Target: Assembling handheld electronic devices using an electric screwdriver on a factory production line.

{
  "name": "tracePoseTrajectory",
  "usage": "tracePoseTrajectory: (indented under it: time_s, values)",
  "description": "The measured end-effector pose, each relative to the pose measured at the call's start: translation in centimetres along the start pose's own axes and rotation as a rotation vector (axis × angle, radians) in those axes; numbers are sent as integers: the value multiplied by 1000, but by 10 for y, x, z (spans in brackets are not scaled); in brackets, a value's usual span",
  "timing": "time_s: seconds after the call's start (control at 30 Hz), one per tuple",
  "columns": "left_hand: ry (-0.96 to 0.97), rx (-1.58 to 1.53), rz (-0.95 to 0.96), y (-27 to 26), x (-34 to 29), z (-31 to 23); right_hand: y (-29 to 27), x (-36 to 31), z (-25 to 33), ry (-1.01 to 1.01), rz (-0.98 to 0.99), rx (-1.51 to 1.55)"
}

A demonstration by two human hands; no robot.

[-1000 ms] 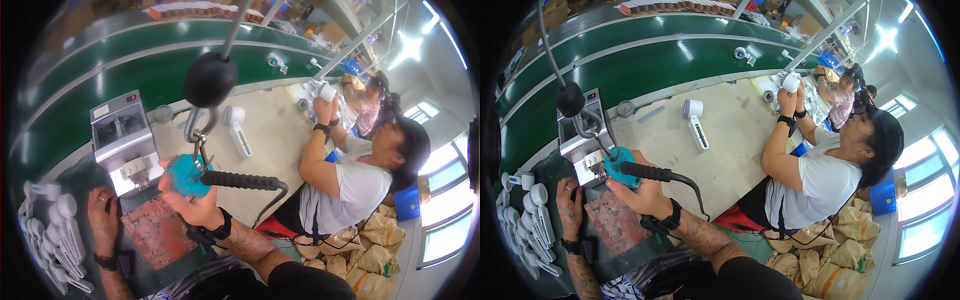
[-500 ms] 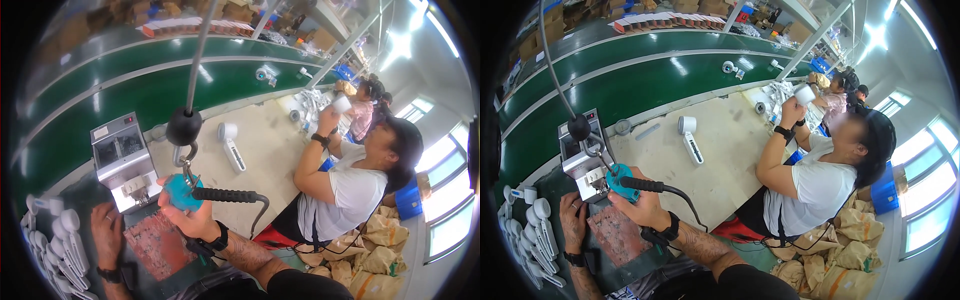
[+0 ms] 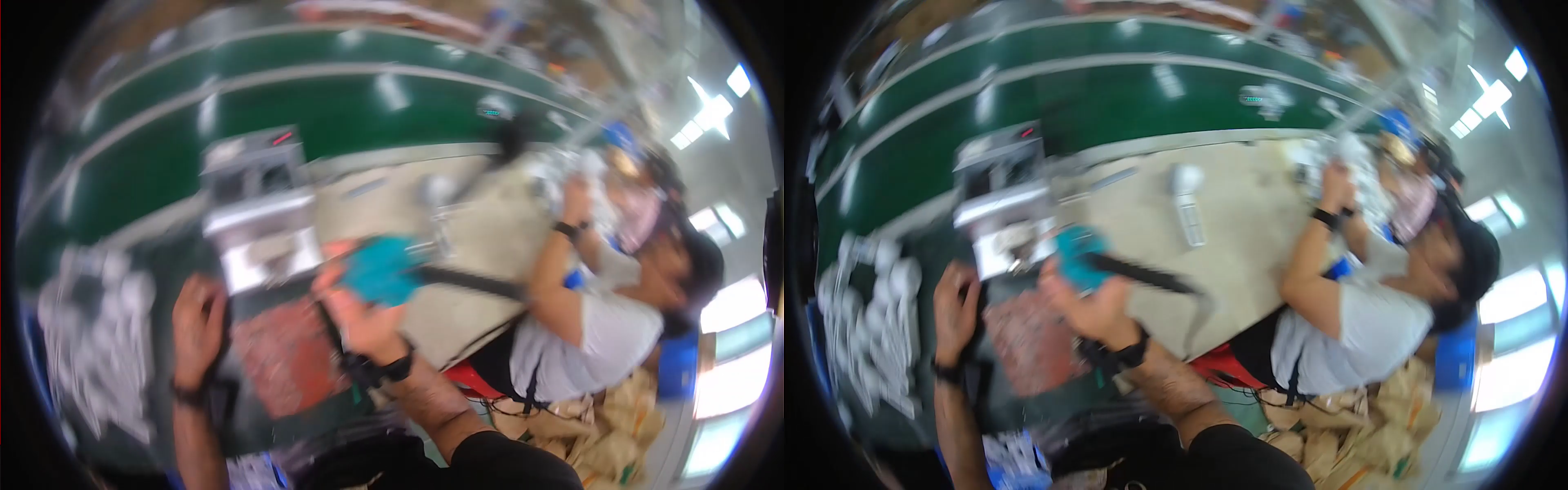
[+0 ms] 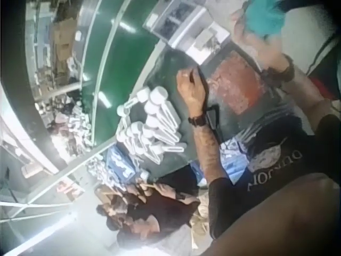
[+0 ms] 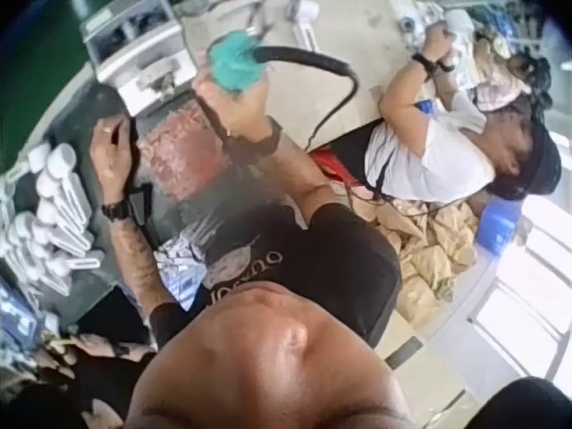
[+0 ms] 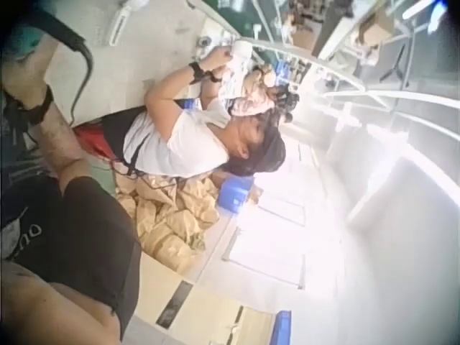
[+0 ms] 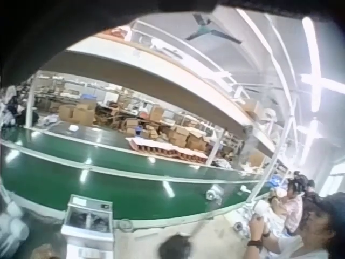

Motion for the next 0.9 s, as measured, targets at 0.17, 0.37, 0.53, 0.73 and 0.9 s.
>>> tracePoseTrajectory:
  time_s: [0.17, 0.37, 0.53, 0.73, 0.9]
  values:
    - [-290, -331, -278, 5, -2, 36, -24, 12, 26, -184, -191, -321]
    - [-94, -32, -156, -28, -8, 24, 3, 5, 26, -208, -189, -343]
    - [64, 17, 70, -7, -9, 6, -4, 4, 26, -189, -212, -324]
    - [105, 27, 92, 10, -3, 2, -5, 7, 28, -189, -173, -320]
    - [143, 71, 95, 9, 5, -1, -8, 7, 29, -210, -184, -316]
Point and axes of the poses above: each hand's wrist, its own x-axis towards the middle knuckle, its own y-axis out of the palm, z = x × y, the point moved 6 cm from there along x, towards the middle knuckle, and after that the axes turned 15 degrees about y, right-handed, at the moved point
